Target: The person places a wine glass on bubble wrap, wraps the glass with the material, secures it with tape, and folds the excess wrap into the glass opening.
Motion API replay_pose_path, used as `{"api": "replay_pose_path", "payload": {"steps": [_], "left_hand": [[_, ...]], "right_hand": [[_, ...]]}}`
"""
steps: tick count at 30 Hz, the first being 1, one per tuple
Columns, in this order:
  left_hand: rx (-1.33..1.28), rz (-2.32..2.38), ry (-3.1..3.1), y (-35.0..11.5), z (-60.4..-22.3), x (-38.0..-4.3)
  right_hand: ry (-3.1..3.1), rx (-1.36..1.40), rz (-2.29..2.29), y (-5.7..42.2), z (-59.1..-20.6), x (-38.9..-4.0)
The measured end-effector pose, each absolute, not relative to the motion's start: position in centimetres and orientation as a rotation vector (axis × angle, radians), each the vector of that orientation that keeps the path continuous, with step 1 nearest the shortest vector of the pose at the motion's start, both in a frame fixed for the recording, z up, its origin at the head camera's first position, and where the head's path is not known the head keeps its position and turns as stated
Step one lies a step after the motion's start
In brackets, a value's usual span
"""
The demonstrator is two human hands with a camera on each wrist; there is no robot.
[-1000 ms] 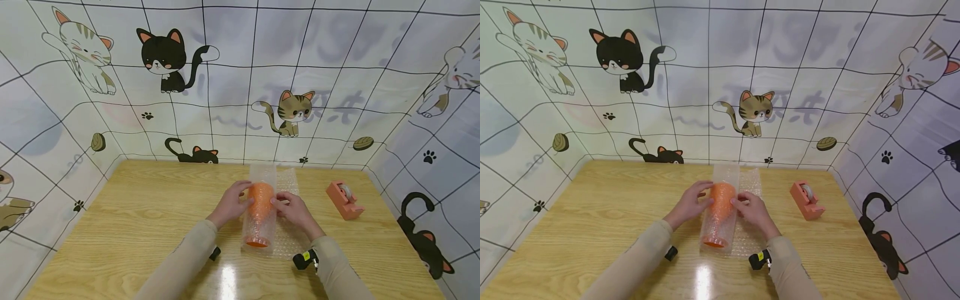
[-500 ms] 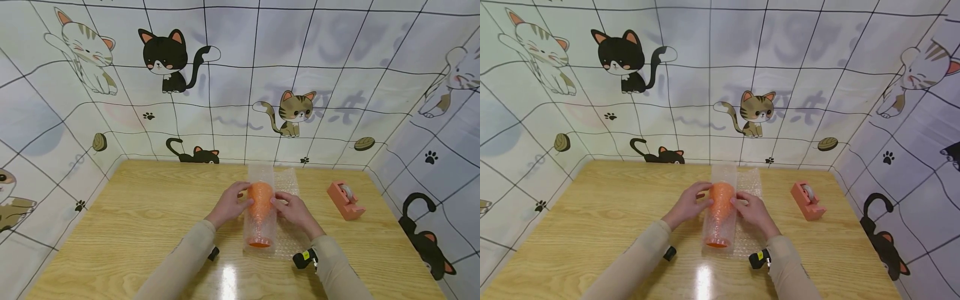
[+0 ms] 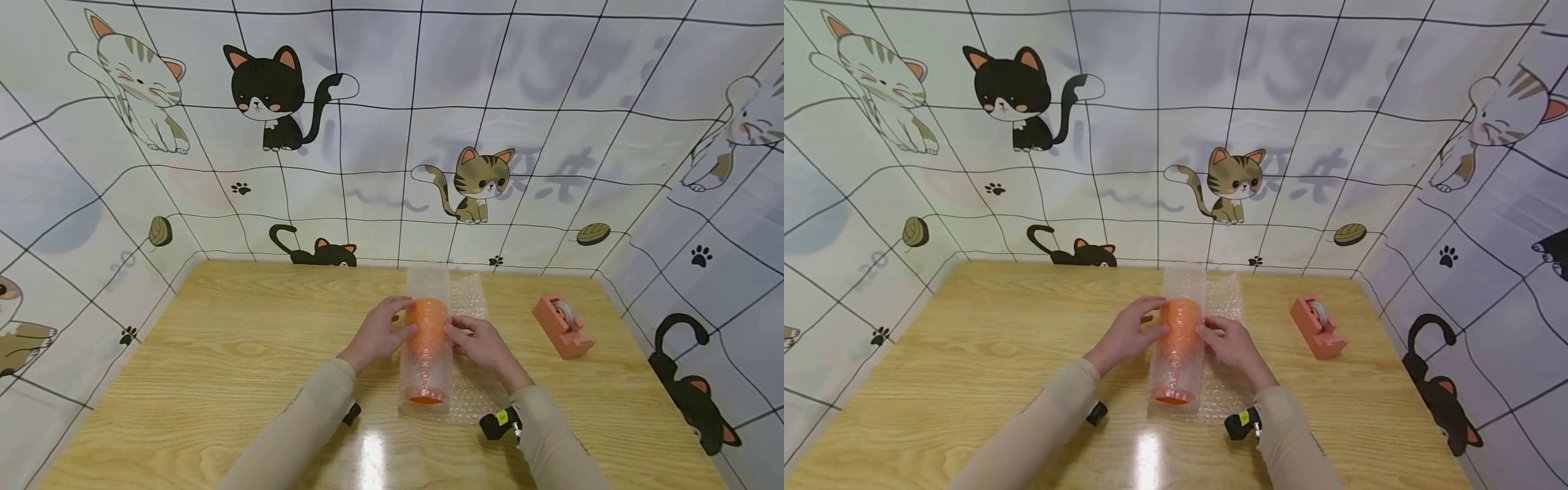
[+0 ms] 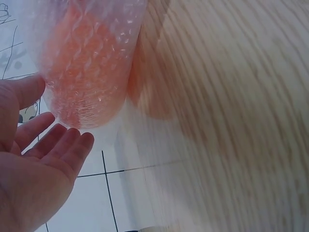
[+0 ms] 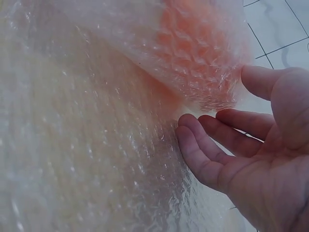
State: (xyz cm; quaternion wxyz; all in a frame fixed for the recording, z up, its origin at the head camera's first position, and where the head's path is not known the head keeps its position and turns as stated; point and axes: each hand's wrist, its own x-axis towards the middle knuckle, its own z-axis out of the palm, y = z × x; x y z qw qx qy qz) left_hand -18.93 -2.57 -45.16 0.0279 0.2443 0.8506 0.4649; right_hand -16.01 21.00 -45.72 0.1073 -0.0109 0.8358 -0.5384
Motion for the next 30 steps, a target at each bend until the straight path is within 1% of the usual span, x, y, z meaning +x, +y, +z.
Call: {"api": "replay_pose_path", "payload": {"steps": [16,30], "left_hand": [[0.743,1.28,2.715,-1.5,-44.5,-18.7],[0.743,1.22,2.747,-0.3,-43.9,-18.5]], "right_hand": [[2.4,0.025,-1.609,21.9,-46.0,-16.2],[2.559,0.035,-1.524,22.5,-44.9,-15.8]]}}
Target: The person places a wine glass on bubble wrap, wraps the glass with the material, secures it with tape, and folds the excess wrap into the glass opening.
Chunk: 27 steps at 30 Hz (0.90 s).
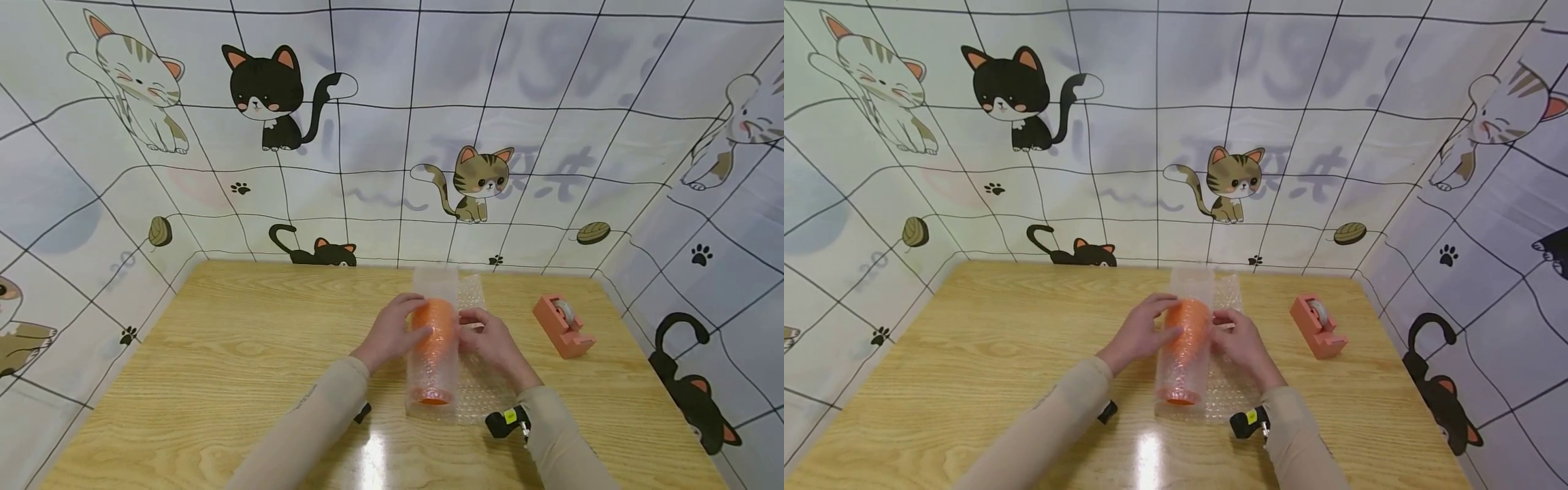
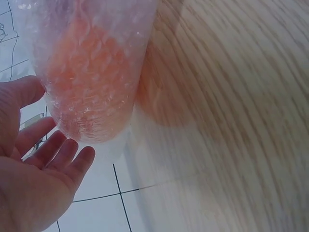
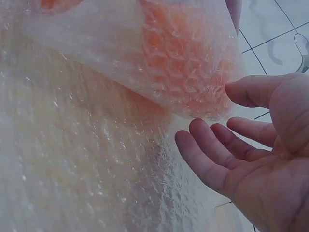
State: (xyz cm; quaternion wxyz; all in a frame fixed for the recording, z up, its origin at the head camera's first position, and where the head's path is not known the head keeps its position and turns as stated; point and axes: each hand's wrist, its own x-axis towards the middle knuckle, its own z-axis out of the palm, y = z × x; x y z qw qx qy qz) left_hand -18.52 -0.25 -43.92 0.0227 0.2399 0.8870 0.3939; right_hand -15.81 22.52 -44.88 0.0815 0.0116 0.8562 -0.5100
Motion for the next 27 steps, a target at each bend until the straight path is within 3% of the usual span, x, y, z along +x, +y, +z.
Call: {"api": "replay_pose_path", "payload": {"steps": [27], "left_hand": [[0.874,1.127,2.836,3.1,-43.5,-17.9]], "right_hand": [[2.521,0.072,-1.635,23.5,-45.9,-15.8]]}}
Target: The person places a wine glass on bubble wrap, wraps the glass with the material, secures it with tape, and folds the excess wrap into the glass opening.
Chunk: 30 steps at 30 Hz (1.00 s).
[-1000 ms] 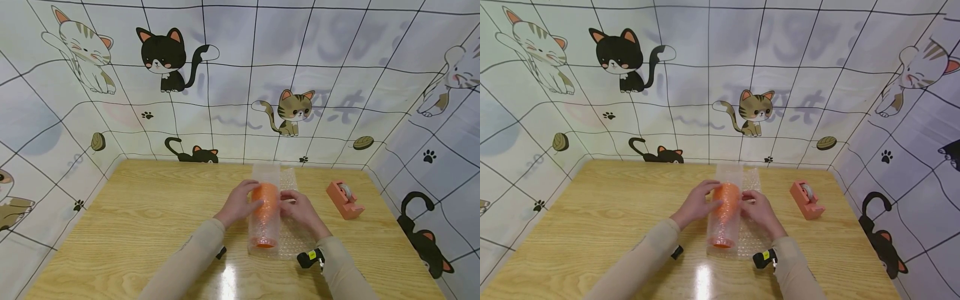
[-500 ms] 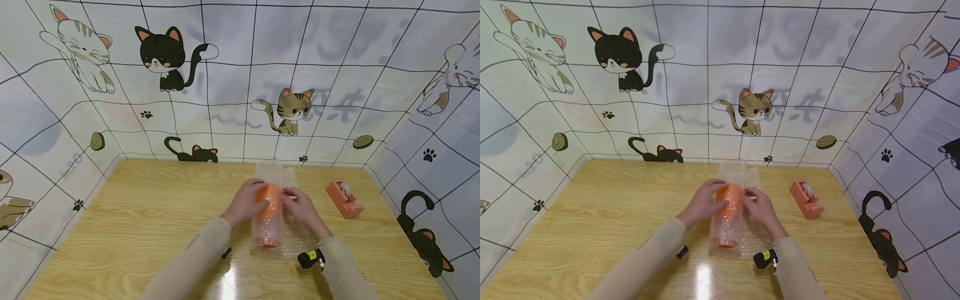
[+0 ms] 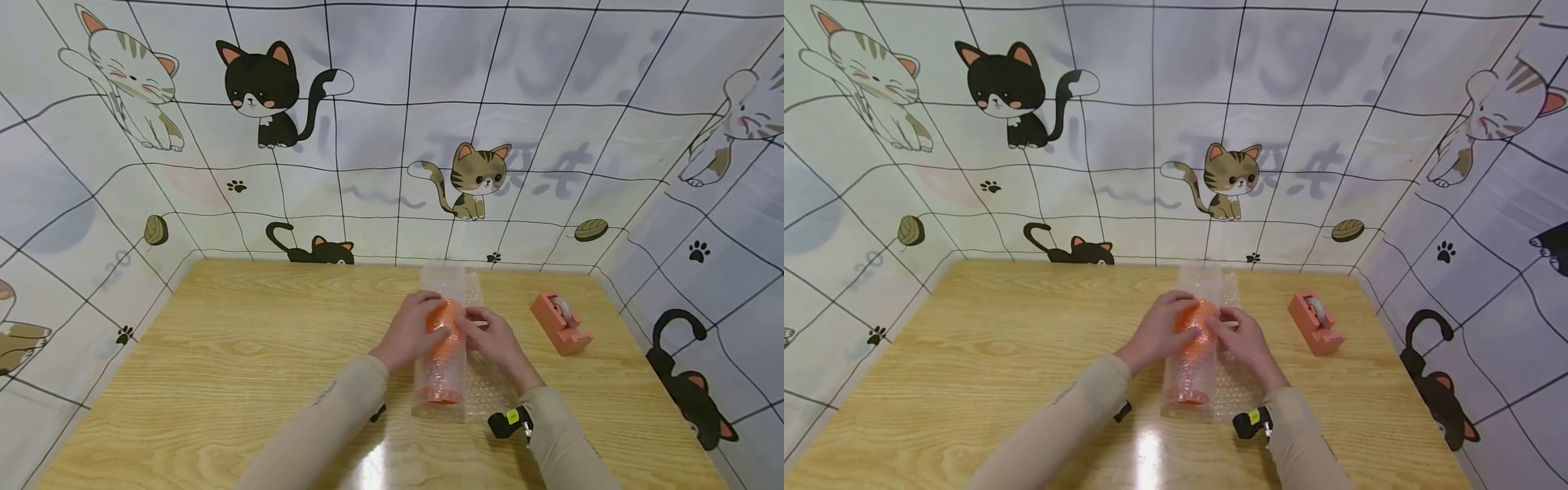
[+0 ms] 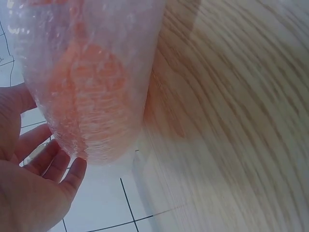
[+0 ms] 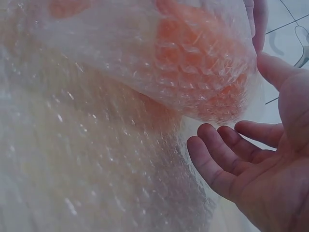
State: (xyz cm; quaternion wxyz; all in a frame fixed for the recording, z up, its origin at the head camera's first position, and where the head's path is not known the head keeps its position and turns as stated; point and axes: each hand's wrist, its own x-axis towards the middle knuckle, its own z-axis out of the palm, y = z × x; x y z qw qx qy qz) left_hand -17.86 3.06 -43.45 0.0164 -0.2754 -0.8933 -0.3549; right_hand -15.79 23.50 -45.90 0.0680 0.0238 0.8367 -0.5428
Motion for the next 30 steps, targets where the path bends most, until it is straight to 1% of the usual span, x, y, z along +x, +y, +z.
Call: {"api": "replay_pose_path", "payload": {"steps": [9,15,22,30], "left_hand": [[-0.847,-1.057,-2.785,3.6,-43.6,-17.8],[-0.855,-1.127,-2.775,3.4,-43.5,-17.6],[-0.891,-1.328,-2.687,2.2,-43.9,-17.8],[-0.869,-1.383,-2.733,0.6,-44.5,-18.1]], "right_hand": [[2.529,0.08,-1.602,23.6,-45.7,-15.7],[2.463,0.109,-1.634,23.8,-45.9,-15.7],[2.351,0.136,-1.744,23.8,-46.1,-15.5],[2.324,0.11,-1.774,23.0,-46.5,-15.4]]}}
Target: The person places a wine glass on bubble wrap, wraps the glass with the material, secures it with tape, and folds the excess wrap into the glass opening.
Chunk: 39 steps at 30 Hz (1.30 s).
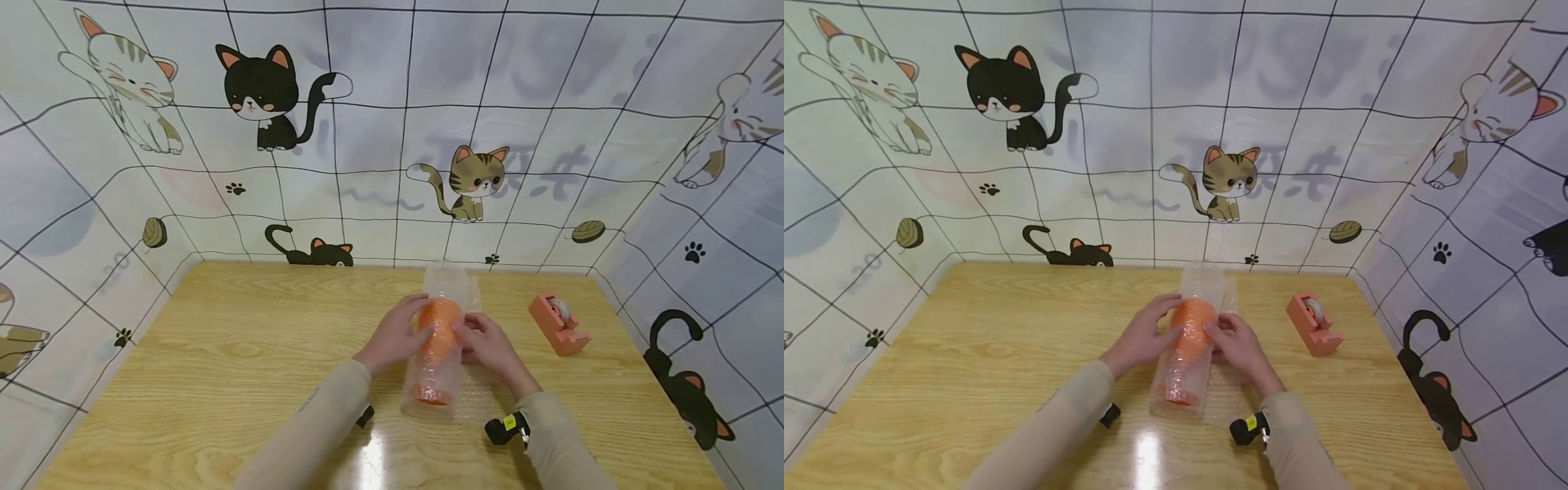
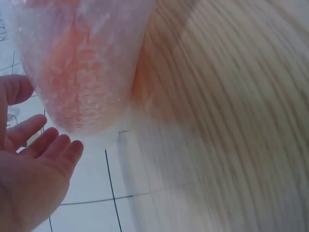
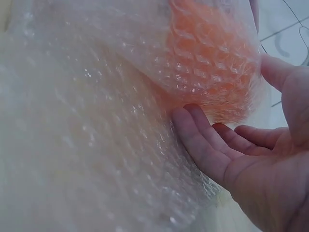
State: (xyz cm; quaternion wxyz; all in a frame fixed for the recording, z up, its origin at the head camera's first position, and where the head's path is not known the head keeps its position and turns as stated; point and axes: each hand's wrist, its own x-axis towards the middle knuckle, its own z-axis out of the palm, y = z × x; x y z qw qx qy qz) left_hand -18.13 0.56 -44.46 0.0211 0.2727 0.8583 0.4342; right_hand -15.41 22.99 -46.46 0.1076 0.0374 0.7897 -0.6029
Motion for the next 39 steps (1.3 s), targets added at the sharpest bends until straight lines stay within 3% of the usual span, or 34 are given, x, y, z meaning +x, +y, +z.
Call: {"api": "replay_pose_path", "payload": {"steps": [39], "left_hand": [[0.766,1.377,2.61,-0.3,-44.9,-18.0]], "right_hand": [[2.299,0.118,-1.791,22.6,-47.0,-15.2]]}}
